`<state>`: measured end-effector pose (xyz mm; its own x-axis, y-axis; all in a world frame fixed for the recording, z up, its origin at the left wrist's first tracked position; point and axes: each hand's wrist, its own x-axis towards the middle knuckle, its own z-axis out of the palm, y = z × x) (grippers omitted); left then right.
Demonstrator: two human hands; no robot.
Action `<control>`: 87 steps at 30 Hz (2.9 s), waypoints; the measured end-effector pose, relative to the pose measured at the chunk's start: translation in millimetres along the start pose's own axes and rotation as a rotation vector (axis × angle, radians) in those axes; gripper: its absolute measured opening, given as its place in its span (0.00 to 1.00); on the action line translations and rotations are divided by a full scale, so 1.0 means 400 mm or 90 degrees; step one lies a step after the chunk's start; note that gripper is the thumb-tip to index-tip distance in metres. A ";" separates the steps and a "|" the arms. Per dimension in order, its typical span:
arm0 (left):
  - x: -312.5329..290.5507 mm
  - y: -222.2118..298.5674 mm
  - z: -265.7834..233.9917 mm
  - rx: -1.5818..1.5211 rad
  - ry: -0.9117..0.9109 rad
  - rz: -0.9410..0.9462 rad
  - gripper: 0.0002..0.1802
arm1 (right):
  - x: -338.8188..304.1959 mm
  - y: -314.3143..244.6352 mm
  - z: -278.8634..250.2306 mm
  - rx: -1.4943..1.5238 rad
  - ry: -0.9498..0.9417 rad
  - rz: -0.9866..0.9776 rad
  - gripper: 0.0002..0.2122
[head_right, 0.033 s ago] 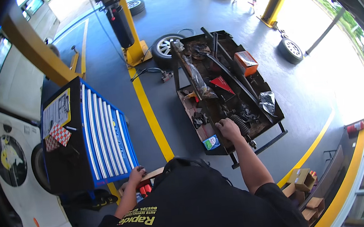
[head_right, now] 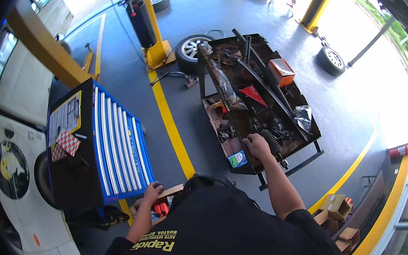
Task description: The person opens and closes multiple drawers in a blue tool chest, selects various sockets and a ratchet, and places them on a parts cart. The person also picks up a green power tool and a smartphone from the cart.
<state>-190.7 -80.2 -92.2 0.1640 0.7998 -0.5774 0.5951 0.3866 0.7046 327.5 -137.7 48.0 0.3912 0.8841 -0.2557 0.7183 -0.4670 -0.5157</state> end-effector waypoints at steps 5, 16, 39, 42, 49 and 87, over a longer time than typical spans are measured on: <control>-0.091 0.114 -0.008 0.084 0.127 0.040 0.16 | -0.013 -0.010 0.067 0.099 -0.003 -0.086 0.11; -0.304 0.205 -0.108 -0.136 0.288 0.036 0.13 | 0.093 -0.129 0.116 0.111 -0.210 -0.276 0.14; 0.004 0.409 -0.661 0.235 0.670 -0.348 0.61 | 0.515 -0.686 0.247 0.102 -0.485 -0.225 0.17; -0.005 0.397 -0.649 0.228 0.745 -0.292 0.61 | 0.541 -0.773 0.276 0.055 -0.564 -0.213 0.17; -0.023 0.371 -0.664 0.187 0.691 -0.330 0.58 | 0.658 -0.918 0.356 -0.003 -0.693 -0.249 0.16; 1.039 1.076 -1.025 -0.682 -0.090 0.194 0.54 | 1.970 -1.578 0.477 -0.057 -0.639 -0.449 0.18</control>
<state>-189.0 607.2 140.3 0.3162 0.8954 -0.3134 -0.4580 0.4334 0.7761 72.5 857.3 15.9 -0.6868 0.5464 -0.4793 0.6450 0.1542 -0.7484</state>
